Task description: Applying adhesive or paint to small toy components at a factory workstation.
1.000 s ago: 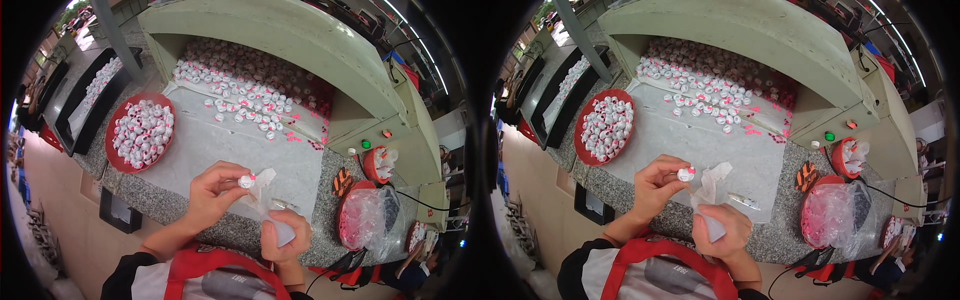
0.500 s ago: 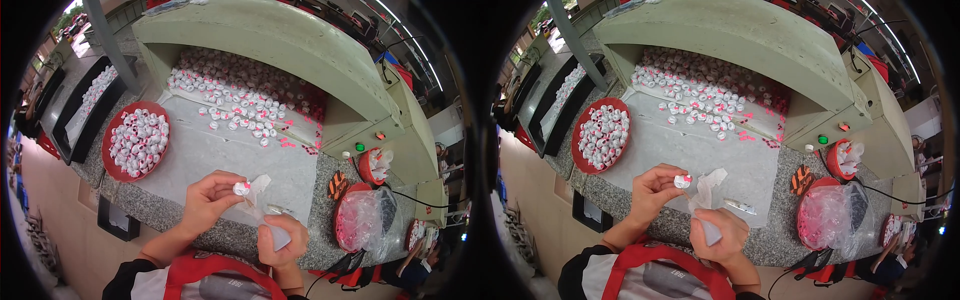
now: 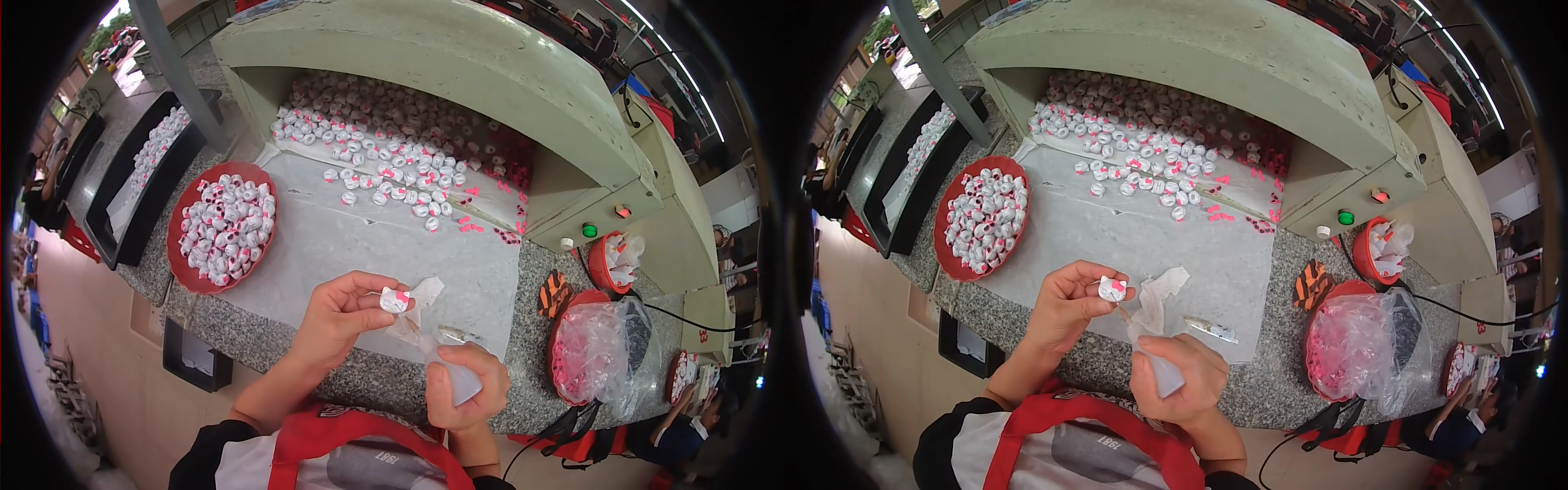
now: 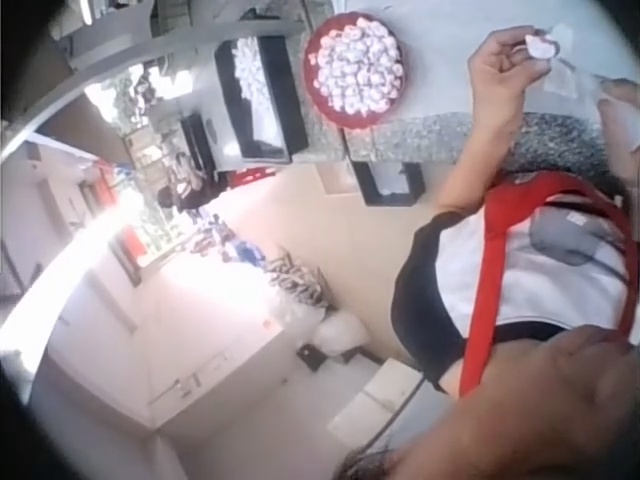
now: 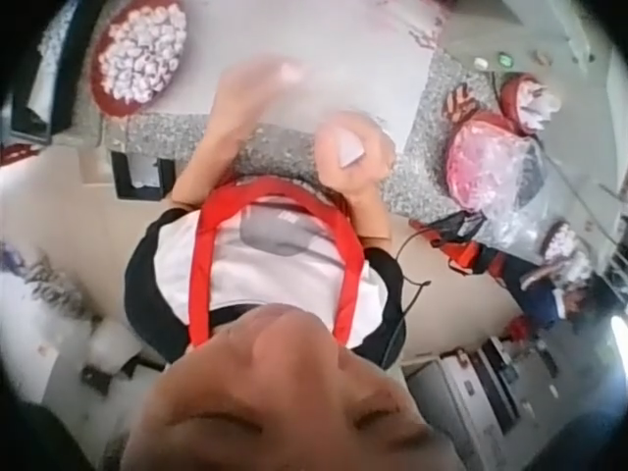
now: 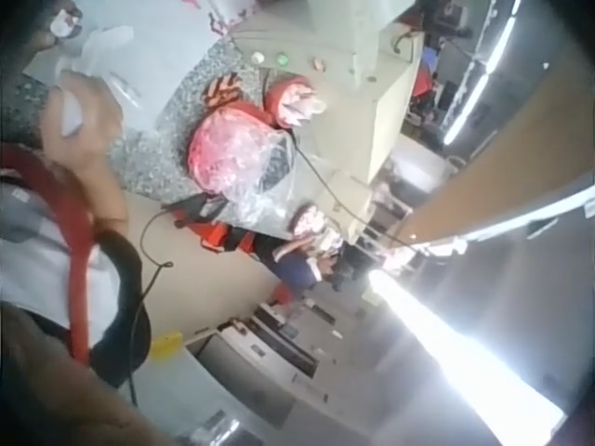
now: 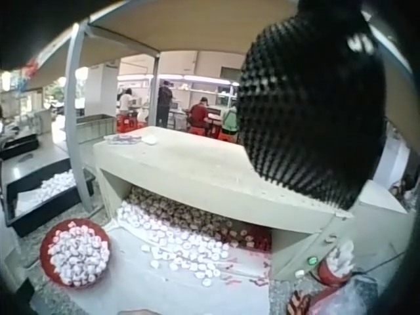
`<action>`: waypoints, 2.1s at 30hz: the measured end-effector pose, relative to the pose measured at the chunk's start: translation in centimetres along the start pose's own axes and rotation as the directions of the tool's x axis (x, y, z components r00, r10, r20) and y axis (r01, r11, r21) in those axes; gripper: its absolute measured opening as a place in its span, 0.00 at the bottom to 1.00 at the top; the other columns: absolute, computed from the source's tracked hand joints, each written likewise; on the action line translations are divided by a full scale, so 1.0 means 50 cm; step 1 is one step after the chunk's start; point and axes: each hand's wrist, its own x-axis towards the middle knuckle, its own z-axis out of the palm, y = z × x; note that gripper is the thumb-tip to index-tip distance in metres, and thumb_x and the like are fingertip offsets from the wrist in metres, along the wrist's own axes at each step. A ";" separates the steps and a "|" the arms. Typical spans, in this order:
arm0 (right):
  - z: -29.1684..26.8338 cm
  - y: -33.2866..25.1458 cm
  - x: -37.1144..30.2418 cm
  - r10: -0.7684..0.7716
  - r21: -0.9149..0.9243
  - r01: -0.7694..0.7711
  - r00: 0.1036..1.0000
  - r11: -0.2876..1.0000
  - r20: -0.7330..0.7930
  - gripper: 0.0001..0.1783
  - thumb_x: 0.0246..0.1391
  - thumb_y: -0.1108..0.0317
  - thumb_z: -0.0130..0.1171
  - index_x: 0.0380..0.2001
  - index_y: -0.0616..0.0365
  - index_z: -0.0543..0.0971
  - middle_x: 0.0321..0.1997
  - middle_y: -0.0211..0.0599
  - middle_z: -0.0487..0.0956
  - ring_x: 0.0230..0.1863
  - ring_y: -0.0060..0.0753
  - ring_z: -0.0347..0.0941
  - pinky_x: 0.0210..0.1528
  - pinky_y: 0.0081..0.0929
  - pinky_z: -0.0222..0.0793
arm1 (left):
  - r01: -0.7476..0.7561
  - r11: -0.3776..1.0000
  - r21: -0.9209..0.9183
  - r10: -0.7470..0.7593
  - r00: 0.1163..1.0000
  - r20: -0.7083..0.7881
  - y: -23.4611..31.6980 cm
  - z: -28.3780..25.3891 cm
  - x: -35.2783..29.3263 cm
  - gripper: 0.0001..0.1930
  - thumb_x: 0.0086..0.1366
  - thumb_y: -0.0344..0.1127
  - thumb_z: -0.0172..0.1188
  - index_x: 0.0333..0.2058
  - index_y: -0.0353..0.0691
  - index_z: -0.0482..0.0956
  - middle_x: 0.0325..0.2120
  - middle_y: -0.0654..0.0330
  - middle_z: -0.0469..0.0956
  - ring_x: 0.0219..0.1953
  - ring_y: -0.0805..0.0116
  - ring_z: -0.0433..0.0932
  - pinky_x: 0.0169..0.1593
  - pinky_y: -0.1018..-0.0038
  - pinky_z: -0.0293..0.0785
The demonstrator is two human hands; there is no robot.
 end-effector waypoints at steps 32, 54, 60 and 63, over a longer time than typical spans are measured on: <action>0.035 0.433 0.064 0.594 -0.705 -0.449 0.803 0.548 -0.050 0.19 0.36 0.59 0.61 0.32 0.61 0.77 0.28 0.52 0.76 0.24 0.46 0.73 0.27 0.31 0.68 | 0.024 0.973 0.229 0.015 0.986 -0.168 -0.082 -0.028 0.030 0.16 0.48 0.18 0.56 0.38 0.32 0.71 0.32 0.57 0.76 0.35 0.70 0.76 0.39 0.79 0.71; 0.006 0.073 -0.004 0.702 0.224 -0.704 0.705 0.674 0.102 0.09 0.37 0.79 0.63 0.26 0.62 0.76 0.24 0.27 0.74 0.24 0.14 0.66 0.24 0.10 0.60 | -0.089 0.978 0.186 0.079 0.995 0.059 -0.039 0.037 0.016 0.16 0.50 0.14 0.53 0.40 0.29 0.70 0.42 0.50 0.71 0.44 0.67 0.72 0.47 0.76 0.70; 0.002 0.087 -0.007 0.633 0.286 -0.663 0.748 0.692 0.202 0.13 0.36 0.81 0.63 0.31 0.63 0.77 0.25 0.27 0.72 0.25 0.15 0.66 0.27 0.11 0.61 | -0.093 0.990 0.108 0.082 0.992 0.099 -0.055 0.031 0.020 0.14 0.52 0.16 0.52 0.39 0.30 0.72 0.43 0.49 0.70 0.44 0.67 0.72 0.47 0.75 0.69; 0.001 0.097 -0.011 0.561 0.300 -0.594 0.804 0.747 0.194 0.14 0.36 0.81 0.62 0.32 0.63 0.77 0.26 0.28 0.72 0.24 0.15 0.65 0.25 0.11 0.61 | -0.166 0.977 0.136 0.151 0.982 0.117 -0.061 0.039 0.023 0.13 0.52 0.16 0.52 0.39 0.30 0.72 0.42 0.49 0.71 0.44 0.67 0.72 0.47 0.75 0.69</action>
